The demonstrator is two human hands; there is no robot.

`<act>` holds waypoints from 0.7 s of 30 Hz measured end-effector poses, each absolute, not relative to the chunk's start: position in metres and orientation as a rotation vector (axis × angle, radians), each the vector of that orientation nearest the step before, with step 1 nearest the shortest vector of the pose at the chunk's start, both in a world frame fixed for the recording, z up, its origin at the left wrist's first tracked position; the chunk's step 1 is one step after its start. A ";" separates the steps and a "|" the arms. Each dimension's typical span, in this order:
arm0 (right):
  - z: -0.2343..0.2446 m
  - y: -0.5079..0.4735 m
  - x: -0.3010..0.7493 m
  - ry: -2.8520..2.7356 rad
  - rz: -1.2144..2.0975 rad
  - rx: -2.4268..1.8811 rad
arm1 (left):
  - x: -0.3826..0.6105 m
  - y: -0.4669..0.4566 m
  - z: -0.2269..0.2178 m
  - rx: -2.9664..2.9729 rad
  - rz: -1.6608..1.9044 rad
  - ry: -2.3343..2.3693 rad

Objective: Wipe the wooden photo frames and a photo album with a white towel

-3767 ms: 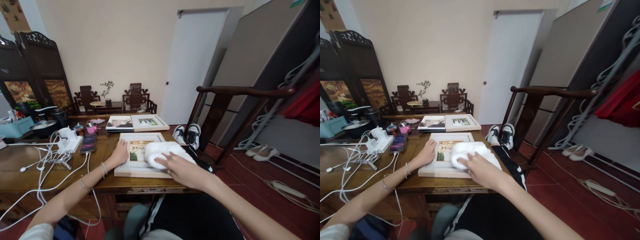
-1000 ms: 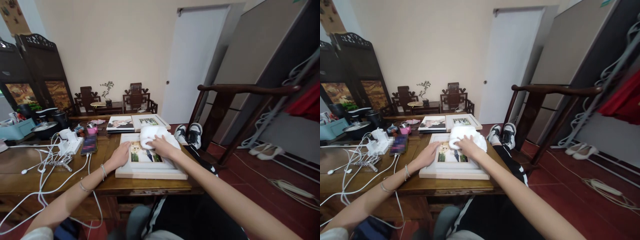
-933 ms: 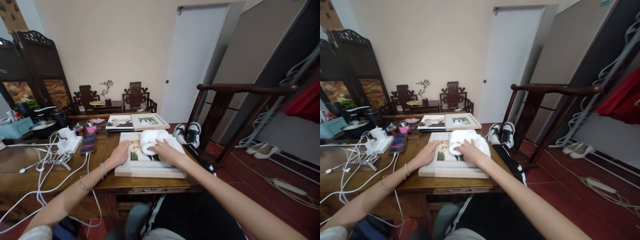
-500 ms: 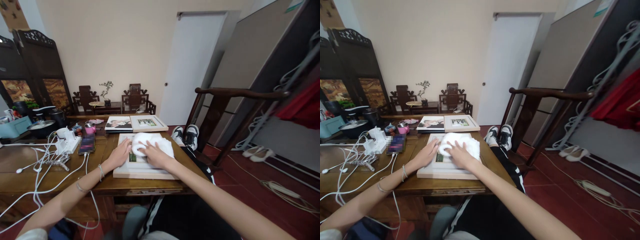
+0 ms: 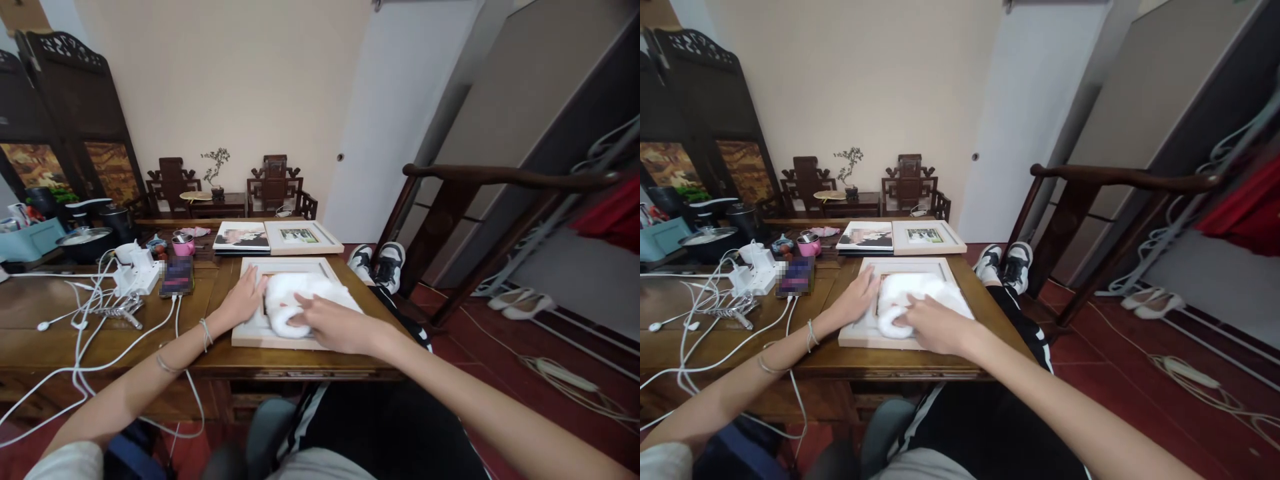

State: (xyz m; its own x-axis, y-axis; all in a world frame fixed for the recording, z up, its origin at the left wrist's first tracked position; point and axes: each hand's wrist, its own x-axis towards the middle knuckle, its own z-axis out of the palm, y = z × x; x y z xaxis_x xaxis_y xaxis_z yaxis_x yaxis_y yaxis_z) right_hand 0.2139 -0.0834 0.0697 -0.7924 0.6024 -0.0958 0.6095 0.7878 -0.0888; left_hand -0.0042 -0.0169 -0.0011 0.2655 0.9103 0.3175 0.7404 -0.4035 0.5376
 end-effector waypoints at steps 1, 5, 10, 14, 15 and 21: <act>0.073 -0.087 0.225 2.893 -0.250 1.005 | -0.004 -0.015 -0.003 2.264 0.838 1.549; 0.079 -0.088 0.244 2.879 -0.434 1.071 | -0.005 -0.010 -0.008 2.285 0.847 1.594; 0.070 -0.096 0.190 2.950 -0.279 1.102 | -0.004 -0.008 -0.008 2.220 0.940 1.621; 0.066 -0.105 0.159 2.957 -0.128 1.164 | -0.006 -0.010 -0.004 2.296 0.919 1.609; 0.065 -0.107 0.162 2.965 -0.113 1.176 | -0.006 -0.011 -0.003 2.353 0.887 1.584; 0.055 -0.119 0.252 2.750 -0.043 1.533 | -0.010 -0.008 -0.009 2.565 0.669 1.564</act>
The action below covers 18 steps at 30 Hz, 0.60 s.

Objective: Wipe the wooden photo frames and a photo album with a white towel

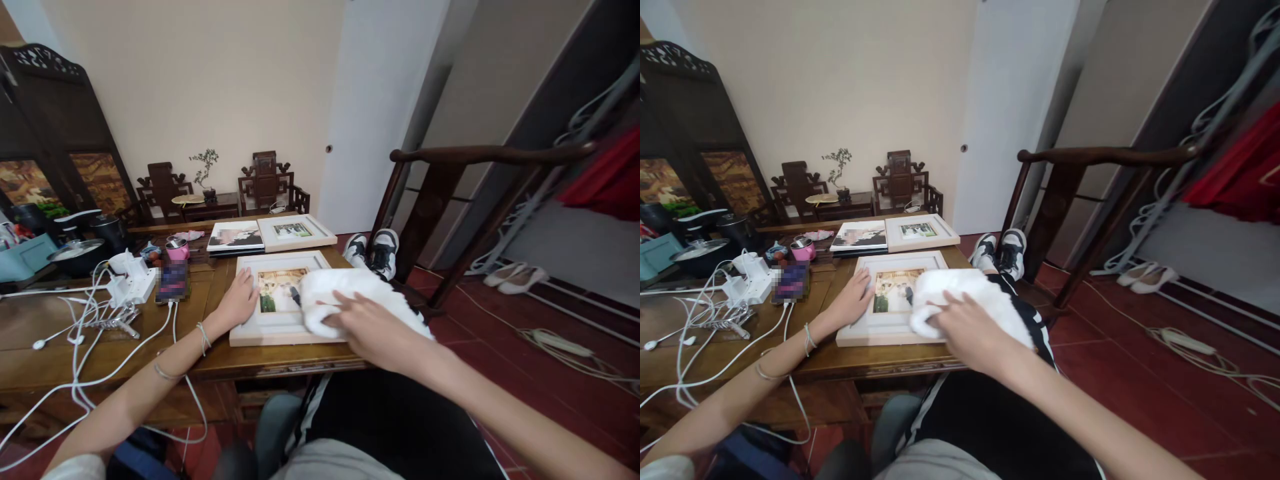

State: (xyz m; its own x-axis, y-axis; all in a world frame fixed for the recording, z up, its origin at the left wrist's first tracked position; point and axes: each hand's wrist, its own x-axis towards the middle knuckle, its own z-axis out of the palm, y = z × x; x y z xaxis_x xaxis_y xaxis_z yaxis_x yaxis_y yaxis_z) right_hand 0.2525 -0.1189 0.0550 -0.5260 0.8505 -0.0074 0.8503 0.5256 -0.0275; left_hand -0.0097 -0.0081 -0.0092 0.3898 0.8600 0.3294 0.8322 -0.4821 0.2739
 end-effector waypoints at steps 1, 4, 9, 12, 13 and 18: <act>0.053 -0.119 0.269 -2.712 0.032 -1.555 | -0.009 -0.007 -0.010 2.567 0.653 1.568; 0.045 -0.107 0.299 -2.659 0.009 -1.531 | -0.007 -0.006 -0.012 2.578 0.645 1.558; 0.038 -0.046 0.294 -2.632 0.047 -1.508 | -0.004 -0.007 -0.006 2.626 0.579 1.563; 0.039 -0.009 0.283 -2.587 -0.013 -1.556 | -0.005 -0.007 -0.003 2.660 0.508 1.590; 0.041 0.000 0.280 -2.574 -0.038 -1.576 | -0.005 -0.008 -0.003 2.664 0.499 1.600; 0.055 0.023 0.250 -2.530 -0.087 -1.651 | -0.005 -0.009 -0.003 2.623 0.548 1.611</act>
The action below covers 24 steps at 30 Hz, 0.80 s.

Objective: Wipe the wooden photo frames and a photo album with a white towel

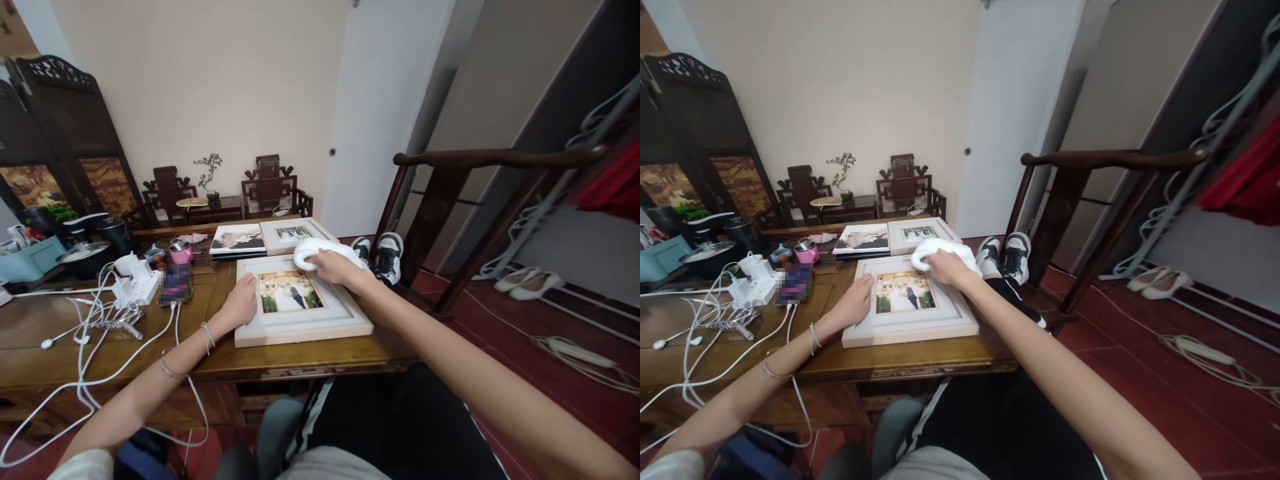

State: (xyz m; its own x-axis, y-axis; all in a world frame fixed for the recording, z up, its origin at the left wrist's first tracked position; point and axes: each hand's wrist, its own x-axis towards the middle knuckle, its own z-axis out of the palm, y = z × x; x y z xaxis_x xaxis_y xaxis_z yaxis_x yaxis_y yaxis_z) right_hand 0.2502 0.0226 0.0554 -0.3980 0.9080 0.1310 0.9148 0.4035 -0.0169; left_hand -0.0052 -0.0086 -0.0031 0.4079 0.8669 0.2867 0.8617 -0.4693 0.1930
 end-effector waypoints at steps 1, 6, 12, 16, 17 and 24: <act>0.058 0.025 0.238 -2.533 -0.099 -1.632 | -0.005 -0.009 -0.003 2.617 0.569 1.599; 0.053 0.033 0.167 -2.696 -0.241 -1.262 | -0.007 -0.007 -0.004 2.652 0.668 1.485; 0.043 0.043 0.165 -2.733 -0.258 -1.349 | -0.006 -0.002 -0.007 2.610 0.704 1.504; 0.051 0.043 0.214 -2.716 -0.245 -1.524 | -0.005 -0.002 -0.009 2.543 0.709 1.570; 0.054 0.041 0.225 -2.708 -0.242 -1.566 | -0.006 -0.002 -0.009 2.539 0.714 1.560; 0.067 0.006 0.272 -2.753 -0.018 -1.572 | -0.008 -0.004 -0.009 2.542 0.680 1.543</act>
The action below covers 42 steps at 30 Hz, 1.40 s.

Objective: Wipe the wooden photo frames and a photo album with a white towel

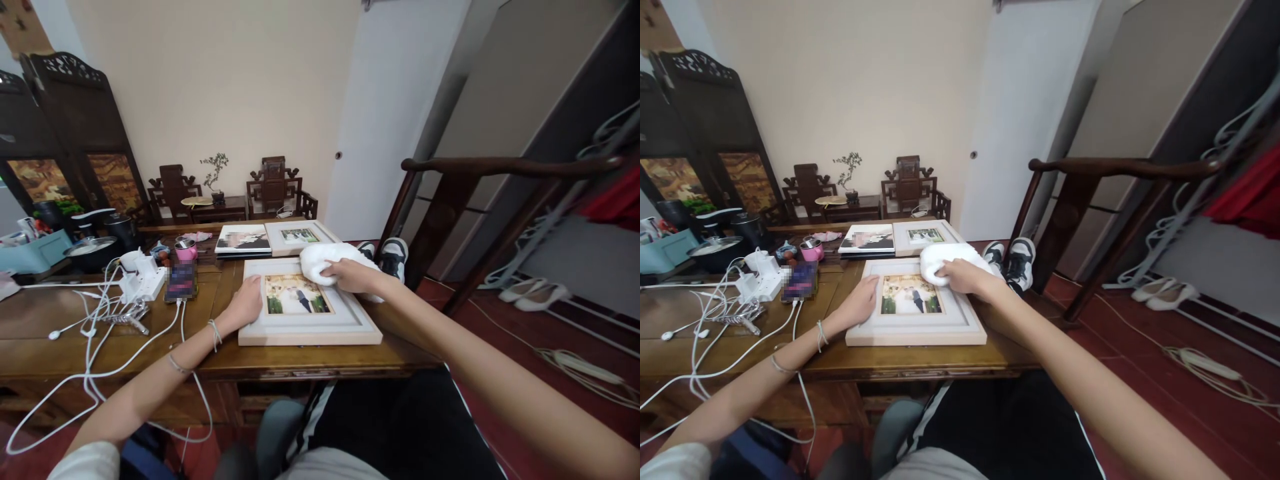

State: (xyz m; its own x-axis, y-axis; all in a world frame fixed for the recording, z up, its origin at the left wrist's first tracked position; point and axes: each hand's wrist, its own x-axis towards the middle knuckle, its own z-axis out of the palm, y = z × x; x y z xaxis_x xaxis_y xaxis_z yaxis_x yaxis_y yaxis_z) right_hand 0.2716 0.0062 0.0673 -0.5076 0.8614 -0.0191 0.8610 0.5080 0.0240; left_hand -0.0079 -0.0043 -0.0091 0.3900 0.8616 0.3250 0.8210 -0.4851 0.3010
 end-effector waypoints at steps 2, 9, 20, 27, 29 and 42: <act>0.072 -0.018 0.280 2.721 -0.122 1.488 | -0.007 -0.006 -0.009 2.540 0.673 1.557; 0.085 -0.101 0.294 2.704 -0.377 1.505 | -0.004 -0.011 -0.003 2.600 0.643 1.530; 0.049 0.015 0.264 2.721 0.030 1.753 | -0.007 -0.006 -0.008 2.610 0.716 1.505; 0.066 -0.077 0.267 2.579 -0.071 1.532 | -0.005 -0.009 -0.005 2.572 0.713 1.482; 0.072 -0.111 0.269 2.602 -0.085 1.482 | -0.005 -0.010 -0.004 2.568 0.689 1.502; 0.045 0.010 0.245 2.692 0.344 1.643 | -0.007 -0.010 -0.002 2.603 0.684 1.498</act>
State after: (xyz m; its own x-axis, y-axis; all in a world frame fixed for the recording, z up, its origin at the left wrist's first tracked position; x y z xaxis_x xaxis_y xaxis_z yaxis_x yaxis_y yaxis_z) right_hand 0.2446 0.0096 0.0451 -0.4630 0.8755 0.1385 0.8822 0.4399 0.1682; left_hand -0.0065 -0.0101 -0.0021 0.4290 0.8348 0.3450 0.8074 -0.5257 0.2680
